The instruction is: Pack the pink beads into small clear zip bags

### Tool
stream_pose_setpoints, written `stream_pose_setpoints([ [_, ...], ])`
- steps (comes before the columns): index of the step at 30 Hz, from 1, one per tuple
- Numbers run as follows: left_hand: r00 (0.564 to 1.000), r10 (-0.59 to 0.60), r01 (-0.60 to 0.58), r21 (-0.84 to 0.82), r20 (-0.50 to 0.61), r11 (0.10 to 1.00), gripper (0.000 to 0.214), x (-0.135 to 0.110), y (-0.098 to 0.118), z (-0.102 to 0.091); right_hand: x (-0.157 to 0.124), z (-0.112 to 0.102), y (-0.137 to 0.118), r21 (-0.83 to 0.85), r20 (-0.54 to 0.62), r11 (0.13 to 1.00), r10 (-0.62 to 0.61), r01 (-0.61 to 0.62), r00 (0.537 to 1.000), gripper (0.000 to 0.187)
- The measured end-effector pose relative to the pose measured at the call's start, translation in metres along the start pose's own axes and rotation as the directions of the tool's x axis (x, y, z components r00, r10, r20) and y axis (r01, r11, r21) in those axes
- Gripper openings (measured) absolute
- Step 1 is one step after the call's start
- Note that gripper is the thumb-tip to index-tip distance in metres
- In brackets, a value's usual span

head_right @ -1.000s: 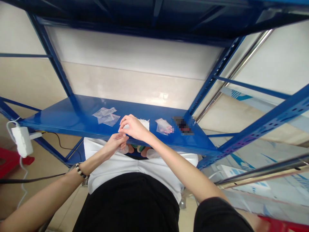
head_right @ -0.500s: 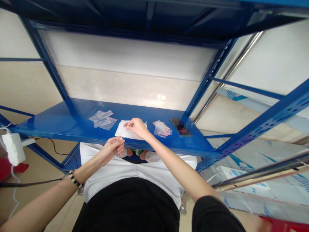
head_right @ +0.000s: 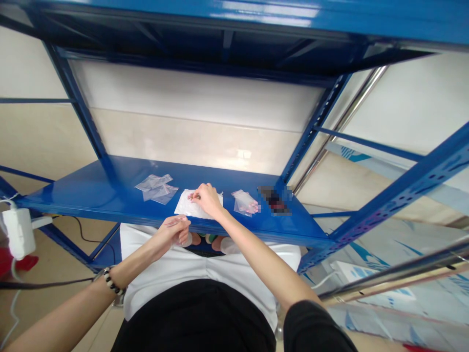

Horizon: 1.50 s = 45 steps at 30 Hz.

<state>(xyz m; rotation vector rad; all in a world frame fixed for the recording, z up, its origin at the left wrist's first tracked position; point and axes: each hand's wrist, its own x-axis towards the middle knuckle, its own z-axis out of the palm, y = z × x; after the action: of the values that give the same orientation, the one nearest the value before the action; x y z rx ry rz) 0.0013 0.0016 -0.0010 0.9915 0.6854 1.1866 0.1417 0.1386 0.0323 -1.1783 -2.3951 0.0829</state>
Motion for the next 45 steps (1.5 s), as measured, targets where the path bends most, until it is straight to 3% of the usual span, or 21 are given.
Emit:
stream_pose_setpoints([
  [9, 1.000, -0.016, 0.017, 0.014, -0.022, 1.000, 0.038, -0.001, 0.003, 0.004, 0.003, -0.002, -0.003, 0.005, -0.002, 1.000, -0.002, 0.002, 1.000, 0.008],
  [13, 0.999, -0.010, 0.012, 0.059, -0.038, 0.998, 0.039, 0.000, 0.005, 0.004, 0.002, -0.022, -0.010, 0.219, -0.027, 0.973, -0.066, 0.070, 0.997, 0.008],
  [17, 1.000, 0.007, -0.009, 0.113, 0.020, 0.994, 0.036, -0.002, 0.004, 0.002, -0.015, -0.052, -0.036, 0.486, -0.011, 0.851, -0.222, 0.199, 0.975, 0.003],
  [20, 0.999, 0.000, -0.007, 0.142, 0.052, 0.990, 0.036, -0.005, 0.002, 0.000, -0.034, -0.062, -0.056, 0.517, 0.028, 0.822, -0.296, 0.240, 0.955, 0.002],
  [24, 0.999, 0.002, -0.008, 0.137, 0.045, 0.991, 0.033, -0.007, 0.000, -0.001, -0.047, -0.054, -0.061, 0.555, 0.063, 0.796, -0.329, 0.241, 0.942, 0.005],
  [28, 0.998, 0.000, -0.002, 0.036, 0.057, 0.999, 0.035, -0.006, 0.004, 0.000, -0.042, -0.048, -0.048, 0.599, 0.027, 0.781, -0.242, 0.178, 0.970, 0.012],
  [33, 0.998, -0.027, 0.028, -0.010, 0.062, 1.000, 0.036, -0.002, 0.006, 0.001, -0.026, -0.039, -0.012, 0.493, -0.045, 0.863, -0.101, 0.110, 0.994, 0.013],
  [39, 0.995, -0.043, 0.043, 0.003, 0.095, 0.999, 0.035, -0.008, 0.009, 0.003, -0.010, -0.005, 0.038, 0.402, -0.029, 0.907, 0.151, -0.127, 0.988, 0.031],
  [45, 0.997, -0.035, 0.034, 0.016, 0.071, 0.999, 0.037, -0.005, 0.008, 0.002, -0.001, 0.009, 0.051, 0.221, -0.011, 0.971, 0.096, -0.091, 0.995, 0.021],
])
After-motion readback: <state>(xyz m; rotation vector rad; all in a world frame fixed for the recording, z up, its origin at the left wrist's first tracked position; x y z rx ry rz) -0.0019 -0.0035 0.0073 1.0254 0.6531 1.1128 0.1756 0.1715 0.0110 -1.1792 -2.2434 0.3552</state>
